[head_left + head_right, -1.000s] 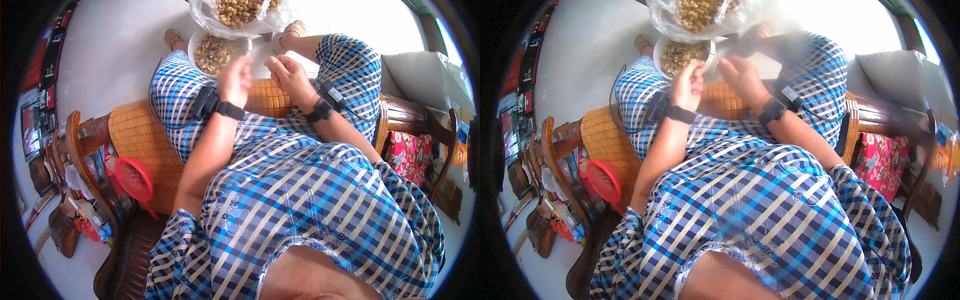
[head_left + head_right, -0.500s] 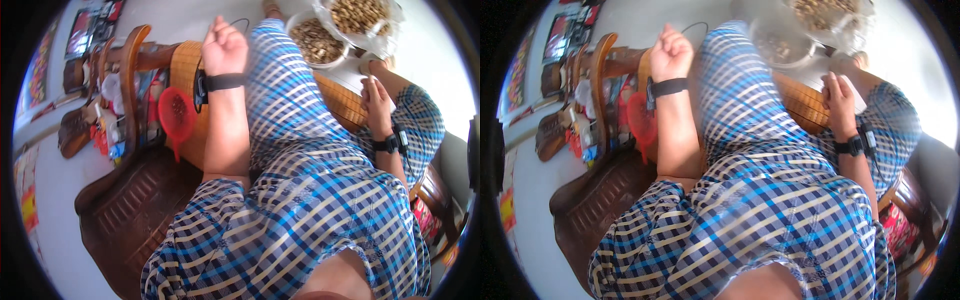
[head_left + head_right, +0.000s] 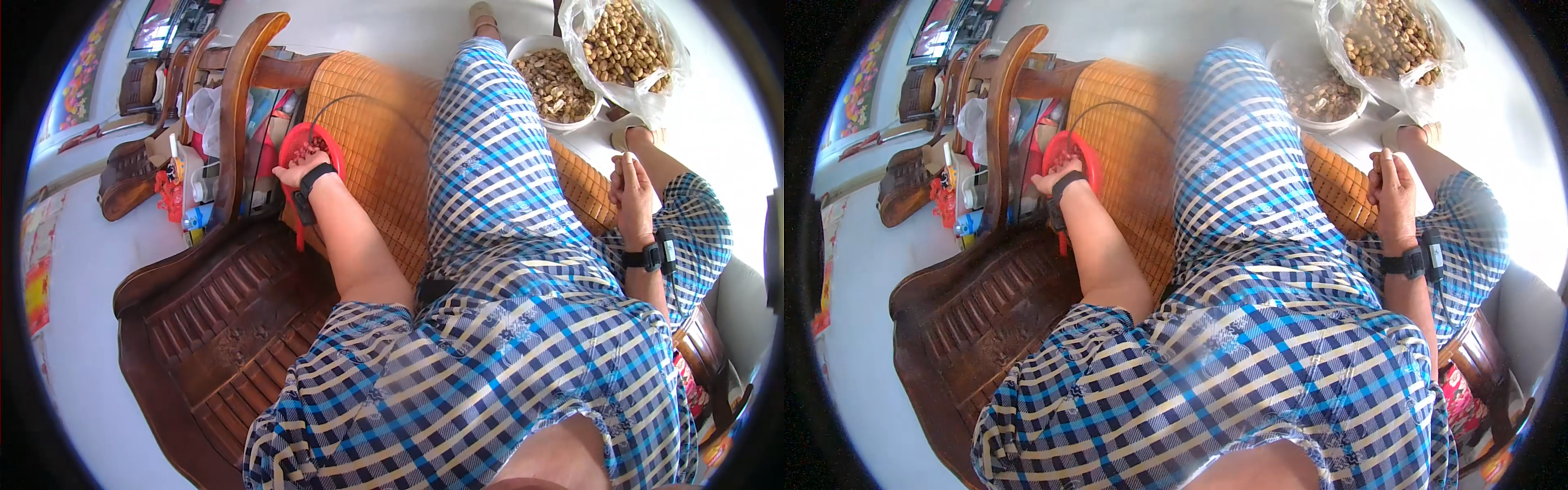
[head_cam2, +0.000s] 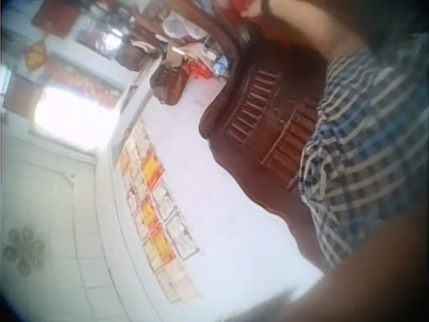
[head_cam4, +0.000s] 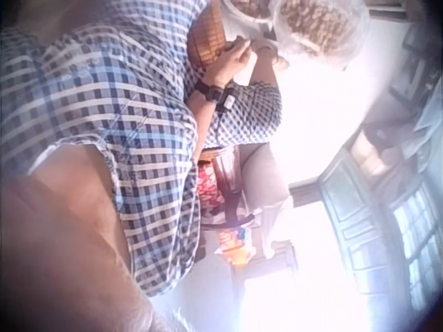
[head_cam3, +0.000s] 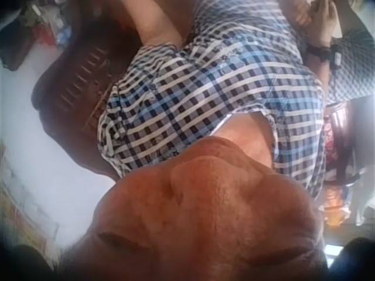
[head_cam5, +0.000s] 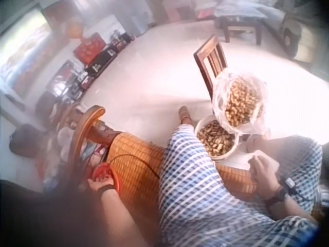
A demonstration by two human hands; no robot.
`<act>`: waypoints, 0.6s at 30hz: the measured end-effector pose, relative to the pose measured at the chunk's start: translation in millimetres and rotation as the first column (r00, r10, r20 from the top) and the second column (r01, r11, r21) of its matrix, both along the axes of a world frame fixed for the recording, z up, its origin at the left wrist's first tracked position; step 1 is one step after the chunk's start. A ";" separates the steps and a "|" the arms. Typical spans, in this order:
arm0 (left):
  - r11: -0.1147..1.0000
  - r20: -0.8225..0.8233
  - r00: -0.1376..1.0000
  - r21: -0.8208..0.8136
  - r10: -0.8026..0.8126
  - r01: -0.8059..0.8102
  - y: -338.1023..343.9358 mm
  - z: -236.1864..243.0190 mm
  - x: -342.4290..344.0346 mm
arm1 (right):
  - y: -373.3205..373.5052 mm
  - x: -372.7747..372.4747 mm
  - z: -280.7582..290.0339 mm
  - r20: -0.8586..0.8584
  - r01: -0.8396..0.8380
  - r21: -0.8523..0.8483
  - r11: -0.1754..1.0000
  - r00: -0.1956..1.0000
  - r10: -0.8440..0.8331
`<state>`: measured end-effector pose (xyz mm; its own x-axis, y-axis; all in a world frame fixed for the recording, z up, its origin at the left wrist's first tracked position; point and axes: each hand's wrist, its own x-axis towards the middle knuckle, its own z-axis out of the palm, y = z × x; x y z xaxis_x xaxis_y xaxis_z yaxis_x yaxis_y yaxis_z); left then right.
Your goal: Peeling peanuts by hand and placing the kernels in a bowl.
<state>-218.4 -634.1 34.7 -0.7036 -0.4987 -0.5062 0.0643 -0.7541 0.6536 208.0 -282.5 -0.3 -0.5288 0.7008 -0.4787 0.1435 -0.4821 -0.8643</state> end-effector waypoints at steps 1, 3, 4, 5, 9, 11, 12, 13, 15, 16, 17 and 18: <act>1.000 0.025 1.000 -0.031 0.003 -0.002 1.6 2.7 2.1 | -0.2 -0.2 -0.5 -0.001 -0.004 -0.002 1.000 1.000 0.004; 0.996 0.043 0.999 -0.084 -0.028 0.031 -4.4 1.4 2.4 | -1.3 -0.1 -0.8 -0.003 0.009 -0.021 1.000 1.000 -0.009; 0.988 0.065 0.996 -0.134 -0.061 0.070 -7.5 1.5 2.2 | -2.9 0.5 -1.2 -0.005 0.008 -0.023 1.000 1.000 -0.008; 0.988 0.064 0.996 -0.135 -0.061 0.069 -9.8 0.4 2.8 | -4.3 1.4 -2.0 -0.016 0.009 -0.027 1.000 1.000 -0.010; 0.994 -0.027 0.998 -0.100 -0.056 0.053 -8.3 -4.8 12.3 | -6.3 3.5 0.4 -0.043 0.005 -0.041 0.999 0.999 -0.007; 0.998 -0.088 0.994 -0.043 -0.057 0.054 6.0 -3.7 22.8 | -4.6 4.2 6.0 -0.042 0.008 -0.034 0.999 0.999 -0.009; 0.976 -0.117 0.979 -0.163 -0.165 0.145 23.5 -1.9 30.9 | -2.9 5.2 8.1 -0.036 0.013 -0.023 1.000 0.999 -0.014; 0.931 -0.133 0.952 -0.283 -0.276 0.230 41.9 1.9 38.0 | -0.7 6.1 8.4 -0.033 0.023 -0.020 1.000 0.999 -0.024; 0.846 -0.120 0.887 -0.381 -0.445 0.373 89.2 12.7 54.2 | 7.9 7.6 4.6 -0.077 0.017 -0.025 1.000 0.997 -0.019; 0.764 -0.124 0.817 -0.456 -0.563 0.457 122.0 20.1 71.7 | 12.2 10.0 2.2 -0.100 0.002 -0.009 1.000 0.995 -0.003; 0.667 -0.117 0.733 -0.528 -0.670 0.526 150.6 28.5 92.2 | 15.8 12.0 -4.3 -0.138 -0.008 -0.026 1.000 0.990 0.005; 0.545 -0.125 0.590 -0.567 -0.798 0.617 179.5 31.3 108.7 | 20.8 12.2 -5.5 -0.160 -0.004 -0.061 0.998 0.987 -0.006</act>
